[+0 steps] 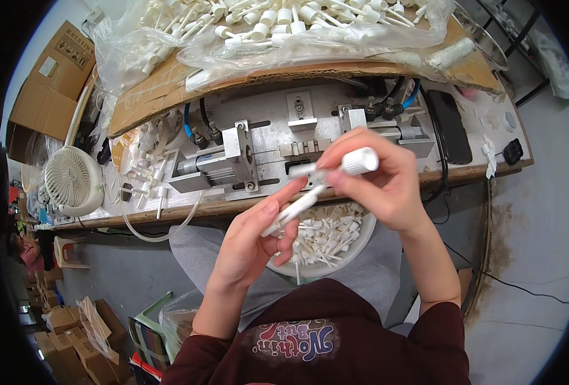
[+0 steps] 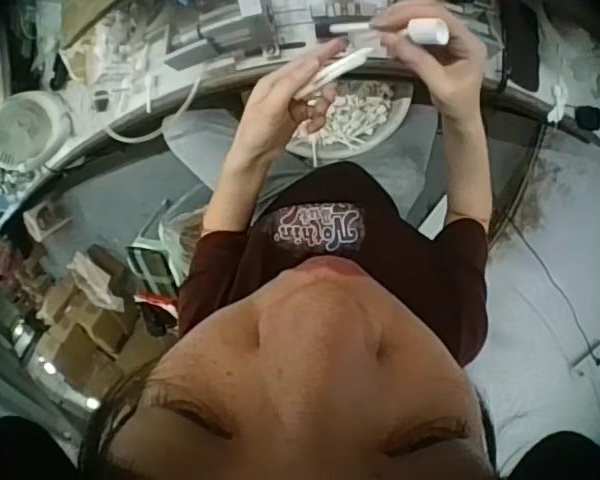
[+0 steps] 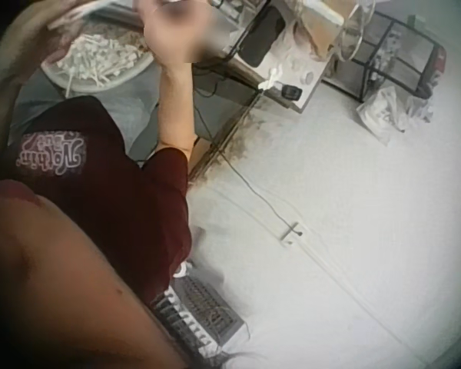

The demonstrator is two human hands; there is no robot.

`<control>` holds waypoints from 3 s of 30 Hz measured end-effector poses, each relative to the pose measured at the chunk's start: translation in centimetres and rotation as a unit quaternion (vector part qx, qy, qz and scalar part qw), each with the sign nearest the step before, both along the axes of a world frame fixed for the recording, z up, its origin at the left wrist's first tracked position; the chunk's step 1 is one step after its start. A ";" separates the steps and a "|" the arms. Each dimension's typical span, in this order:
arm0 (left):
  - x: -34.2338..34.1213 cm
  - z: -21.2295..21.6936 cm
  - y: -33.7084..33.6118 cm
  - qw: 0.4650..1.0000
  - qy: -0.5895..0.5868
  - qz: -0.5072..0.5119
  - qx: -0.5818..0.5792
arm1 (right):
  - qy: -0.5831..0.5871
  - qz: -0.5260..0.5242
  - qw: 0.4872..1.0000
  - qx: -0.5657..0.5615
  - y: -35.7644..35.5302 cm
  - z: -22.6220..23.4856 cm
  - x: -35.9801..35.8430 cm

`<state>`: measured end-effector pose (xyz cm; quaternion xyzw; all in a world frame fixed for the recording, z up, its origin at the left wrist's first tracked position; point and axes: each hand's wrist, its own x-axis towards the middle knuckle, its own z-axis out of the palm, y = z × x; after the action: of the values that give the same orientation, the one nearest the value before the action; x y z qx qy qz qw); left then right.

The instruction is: Manually assembling white plastic pump/sprayer components using a desktop pneumatic clamping jig.

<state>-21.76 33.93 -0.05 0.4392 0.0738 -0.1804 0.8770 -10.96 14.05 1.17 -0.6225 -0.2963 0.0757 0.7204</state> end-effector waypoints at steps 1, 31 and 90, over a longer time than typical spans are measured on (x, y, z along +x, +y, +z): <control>0.0 0.1 -0.5 0.999 0.014 0.034 0.004 | -0.055 -0.054 0.997 -0.018 -0.2 0.0 -0.1; -1.6 -2.2 -0.3 0.983 -0.052 0.171 -0.045 | -0.359 -0.121 0.885 -0.270 2.6 -4.6 -3.0; -1.4 -2.1 -1.4 0.963 -0.106 0.231 0.092 | -0.404 -0.113 0.774 -0.475 4.3 -2.4 -2.5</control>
<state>-23.18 32.54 -2.15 0.5054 0.0963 0.0818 0.8536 -13.49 18.38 -1.22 -0.8880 -0.4135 -0.1335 0.1506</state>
